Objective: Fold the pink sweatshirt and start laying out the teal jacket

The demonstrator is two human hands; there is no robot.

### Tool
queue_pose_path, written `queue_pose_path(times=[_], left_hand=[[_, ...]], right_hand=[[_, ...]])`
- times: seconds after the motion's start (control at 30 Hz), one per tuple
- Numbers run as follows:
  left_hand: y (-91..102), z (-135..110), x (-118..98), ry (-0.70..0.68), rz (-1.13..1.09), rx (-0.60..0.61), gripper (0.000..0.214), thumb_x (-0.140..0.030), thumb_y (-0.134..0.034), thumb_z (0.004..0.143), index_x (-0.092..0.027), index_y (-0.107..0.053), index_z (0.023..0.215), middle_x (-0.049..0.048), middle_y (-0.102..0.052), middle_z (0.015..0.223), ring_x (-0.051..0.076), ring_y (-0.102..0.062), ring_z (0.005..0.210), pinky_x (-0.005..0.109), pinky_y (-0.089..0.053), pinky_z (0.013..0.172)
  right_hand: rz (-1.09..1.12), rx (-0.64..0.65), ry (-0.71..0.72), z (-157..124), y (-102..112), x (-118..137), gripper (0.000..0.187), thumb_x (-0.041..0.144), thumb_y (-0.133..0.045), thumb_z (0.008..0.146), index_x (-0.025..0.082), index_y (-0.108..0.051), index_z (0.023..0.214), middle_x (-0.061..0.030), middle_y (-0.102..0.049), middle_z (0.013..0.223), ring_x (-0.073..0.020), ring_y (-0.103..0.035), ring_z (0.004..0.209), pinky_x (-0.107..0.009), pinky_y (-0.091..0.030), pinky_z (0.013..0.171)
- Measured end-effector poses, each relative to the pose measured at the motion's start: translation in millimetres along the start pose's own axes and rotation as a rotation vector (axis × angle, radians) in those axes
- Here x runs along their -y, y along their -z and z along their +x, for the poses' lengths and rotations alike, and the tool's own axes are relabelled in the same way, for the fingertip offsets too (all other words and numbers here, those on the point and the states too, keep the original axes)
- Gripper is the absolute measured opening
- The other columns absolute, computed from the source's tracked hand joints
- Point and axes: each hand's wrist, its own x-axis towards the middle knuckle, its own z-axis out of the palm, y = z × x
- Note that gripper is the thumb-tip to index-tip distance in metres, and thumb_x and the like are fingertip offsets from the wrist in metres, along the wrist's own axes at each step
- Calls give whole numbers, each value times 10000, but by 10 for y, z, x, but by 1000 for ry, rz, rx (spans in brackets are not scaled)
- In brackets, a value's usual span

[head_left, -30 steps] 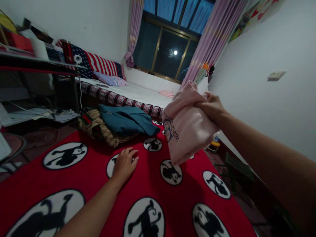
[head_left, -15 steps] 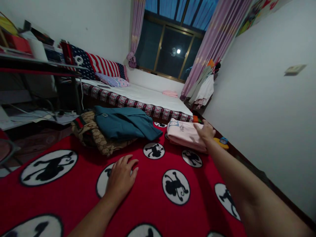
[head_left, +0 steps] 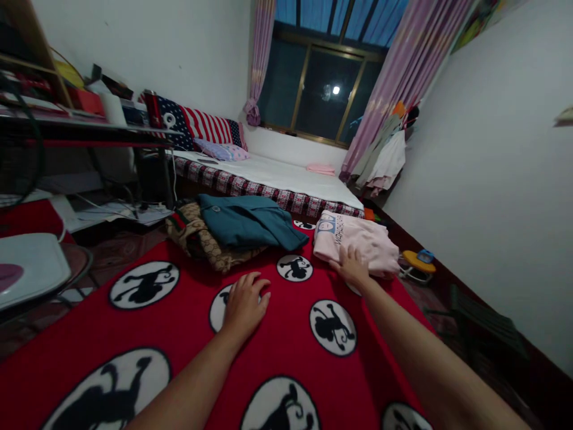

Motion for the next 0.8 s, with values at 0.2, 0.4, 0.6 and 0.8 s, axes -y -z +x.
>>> queue_pose_path(times=[0.2,0.4,0.6,0.8], left_hand=[[4,-2,27,-9,-68,-31,239,-230,-607,833,-233,-710,1049,79,-609,1218,272,-524,1167,449,-410,1019],[-28,22,23,10,-342,-207,286,-131,-532,828,-188,-675,1069,95,-607,1200,231,-560,1136,392,-426,1033],[539,691,204,-81,-212,-489,412,-148,-528,831,-154,-534,1243,102,-548,1292,219,-462,1260,352,-318,1127],[1104,1655,666,228,-61,-389,779,-250,-743,697,27,-374,1324,335,-416,1355,490,-335,1303,643,-287,1013]], right_hand=[[168,42,90,-1078,-451,363,638,527,-364,941,216,-324,1496,-93,-187,1595,-300,-131,1471,-577,-150,1139],[632,-127,213,-1610,-453,361,448,463,-457,899,227,-629,1238,-78,-486,1447,-283,-360,1384,-548,-180,1144],[1083,-257,165,-1628,-452,318,382,484,-486,880,186,-717,943,-111,-714,1043,-247,-621,1014,-412,-451,938],[1071,-311,175,-1612,-416,358,291,400,-518,882,192,-722,889,-87,-722,971,-226,-617,950,-374,-442,890]])
